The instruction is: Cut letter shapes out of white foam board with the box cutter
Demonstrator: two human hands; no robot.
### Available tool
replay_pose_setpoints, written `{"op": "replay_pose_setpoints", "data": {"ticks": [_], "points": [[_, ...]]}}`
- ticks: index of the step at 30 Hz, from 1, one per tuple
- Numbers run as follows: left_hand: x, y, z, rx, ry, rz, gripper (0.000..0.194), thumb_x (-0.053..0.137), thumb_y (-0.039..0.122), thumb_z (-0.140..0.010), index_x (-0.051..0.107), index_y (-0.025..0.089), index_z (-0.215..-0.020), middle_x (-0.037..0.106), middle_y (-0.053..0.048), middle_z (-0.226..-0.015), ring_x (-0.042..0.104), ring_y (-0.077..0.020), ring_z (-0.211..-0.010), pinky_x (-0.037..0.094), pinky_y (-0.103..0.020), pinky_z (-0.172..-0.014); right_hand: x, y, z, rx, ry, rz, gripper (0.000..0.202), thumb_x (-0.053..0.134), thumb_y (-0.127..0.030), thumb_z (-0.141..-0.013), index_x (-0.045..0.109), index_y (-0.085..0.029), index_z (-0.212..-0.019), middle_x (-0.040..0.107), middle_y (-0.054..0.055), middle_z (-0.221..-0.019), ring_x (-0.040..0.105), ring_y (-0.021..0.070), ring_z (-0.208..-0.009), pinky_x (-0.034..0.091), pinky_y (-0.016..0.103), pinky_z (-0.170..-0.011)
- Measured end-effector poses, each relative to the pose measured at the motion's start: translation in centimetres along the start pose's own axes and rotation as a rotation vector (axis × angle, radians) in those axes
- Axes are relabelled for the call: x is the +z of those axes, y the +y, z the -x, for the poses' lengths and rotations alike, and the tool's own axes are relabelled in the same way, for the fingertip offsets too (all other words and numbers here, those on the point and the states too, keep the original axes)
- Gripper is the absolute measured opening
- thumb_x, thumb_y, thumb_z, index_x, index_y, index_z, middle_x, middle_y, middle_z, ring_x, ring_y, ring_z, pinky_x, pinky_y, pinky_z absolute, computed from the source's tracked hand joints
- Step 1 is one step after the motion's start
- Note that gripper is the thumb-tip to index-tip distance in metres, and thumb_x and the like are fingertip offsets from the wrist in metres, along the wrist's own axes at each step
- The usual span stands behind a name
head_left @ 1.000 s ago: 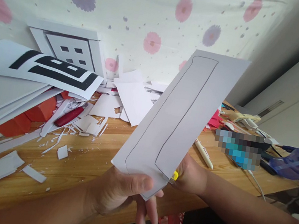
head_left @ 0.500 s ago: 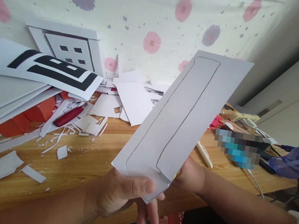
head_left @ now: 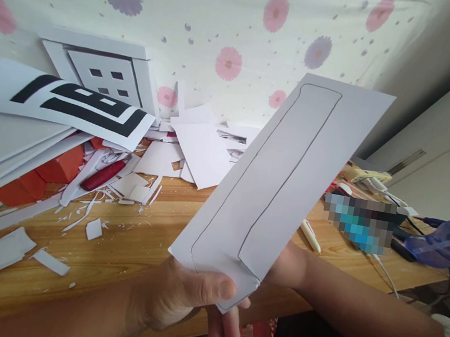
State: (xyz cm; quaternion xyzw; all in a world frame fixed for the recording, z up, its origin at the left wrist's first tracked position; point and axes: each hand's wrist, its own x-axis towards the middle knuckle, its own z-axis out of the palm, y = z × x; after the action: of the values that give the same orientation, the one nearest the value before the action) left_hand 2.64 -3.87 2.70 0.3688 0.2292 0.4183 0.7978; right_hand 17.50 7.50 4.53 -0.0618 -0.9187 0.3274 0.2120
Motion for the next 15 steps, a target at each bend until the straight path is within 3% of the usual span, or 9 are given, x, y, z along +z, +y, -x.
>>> {"op": "replay_pose_setpoints", "data": {"ticks": [8,15], "points": [[0.07,-0.25,0.03,-0.02,0.03,0.007,0.034,0.064,0.043,-0.075,0.068,0.01,-0.083,0.07,-0.008,-0.061,0.057,-0.0134,-0.036,0.041,-0.02,-0.032,0.05,0.0,-0.22,-0.045,-0.047,-0.02,0.022,0.054,-0.017,-0.079,0.068,-0.015,-0.097,0.069,0.008,-0.094,0.064,0.0184,-0.082,0.054,0.028,-0.072],[0.33,-0.19,-0.07,-0.019,0.03,0.025,0.035,0.066,0.044,-0.073,0.068,0.01,-0.082,0.069,-0.008,-0.06,0.058,-0.0133,-0.037,0.042,-0.019,-0.033,0.2,0.11,-0.45,0.018,-0.058,-0.061,0.022,0.061,-0.02,-0.076,0.07,-0.022,-0.096,0.069,0.003,-0.096,0.064,0.0178,-0.086,0.053,0.027,-0.077]]}}
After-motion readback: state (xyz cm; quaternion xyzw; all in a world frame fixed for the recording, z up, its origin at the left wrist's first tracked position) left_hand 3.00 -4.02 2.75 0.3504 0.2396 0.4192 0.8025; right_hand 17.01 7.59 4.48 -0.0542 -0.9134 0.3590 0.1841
